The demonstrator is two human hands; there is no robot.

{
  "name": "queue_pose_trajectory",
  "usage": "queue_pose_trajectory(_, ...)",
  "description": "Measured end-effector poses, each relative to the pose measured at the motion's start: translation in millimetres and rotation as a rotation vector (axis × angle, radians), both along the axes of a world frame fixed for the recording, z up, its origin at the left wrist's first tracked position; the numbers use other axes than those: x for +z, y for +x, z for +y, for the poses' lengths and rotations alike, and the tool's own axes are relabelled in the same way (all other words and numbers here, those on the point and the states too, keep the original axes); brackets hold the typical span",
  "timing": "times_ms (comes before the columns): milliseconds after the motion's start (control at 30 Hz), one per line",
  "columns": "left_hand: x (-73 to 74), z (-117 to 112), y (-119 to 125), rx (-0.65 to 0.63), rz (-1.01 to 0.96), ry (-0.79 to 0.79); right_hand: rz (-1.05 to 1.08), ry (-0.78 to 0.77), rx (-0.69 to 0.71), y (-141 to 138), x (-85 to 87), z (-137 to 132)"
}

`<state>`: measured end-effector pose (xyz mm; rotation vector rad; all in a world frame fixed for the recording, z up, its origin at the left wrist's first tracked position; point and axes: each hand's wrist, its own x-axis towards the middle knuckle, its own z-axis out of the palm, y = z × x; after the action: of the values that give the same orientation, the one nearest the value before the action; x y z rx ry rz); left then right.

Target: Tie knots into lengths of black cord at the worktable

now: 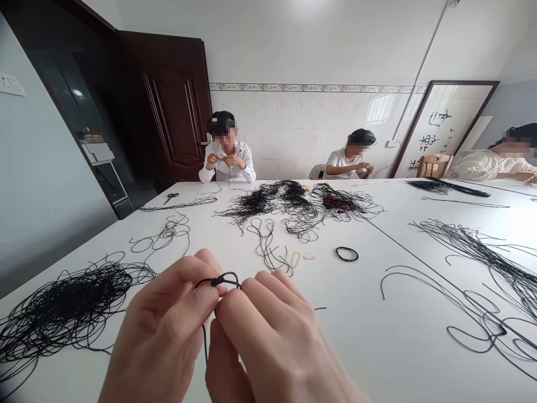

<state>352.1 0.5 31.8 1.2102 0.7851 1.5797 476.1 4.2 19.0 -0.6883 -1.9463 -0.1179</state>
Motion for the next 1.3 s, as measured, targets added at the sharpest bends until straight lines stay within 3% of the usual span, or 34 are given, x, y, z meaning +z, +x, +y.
queue_pose_trajectory(167, 2.4, -1, -3, -0.019, 0.090, -0.007, 0.058, -0.002, 0.023, -1, 0.4, 1)
queue_pose_trajectory(300, 3.7, -1, -6, 0.003, 0.184, 0.041, 0.057, -0.101, 0.067, 4, 4.8, -2)
queue_pose_trajectory(433, 1.3, -4, -6, 0.146, 0.322, 0.174, 0.094, -0.201, 0.071, 16, 11.3, -6)
queue_pose_trajectory(600, -5.0, -6, -3, 0.380, 0.507, 0.423, 0.215, -0.155, 0.001, 24, 11.3, -2)
queue_pose_trajectory(700, -8.1, -6, -2, 0.414, 0.574, 0.498, 0.243, -0.135, 0.057, 21, 8.9, 1)
queue_pose_trajectory(800, -9.9, -5, -1, 0.398, 0.559, 0.521, 0.335, -0.162, 0.080, 18, 8.8, 2)
queue_pose_trajectory(967, -6.0, -5, 0, 0.371, 0.549, 0.480, 0.237, -0.136, 0.140, 22, 10.2, 5)
queue_pose_trajectory(1167, 4.4, -3, -10, -0.022, 0.459, 0.091, 0.237, -0.149, 0.190, 25, 4.7, 6)
queue_pose_trajectory(1300, 6.5, -1, -11, -0.108, 0.421, -0.028, 0.235, -0.131, 0.164, 24, 4.4, 8)
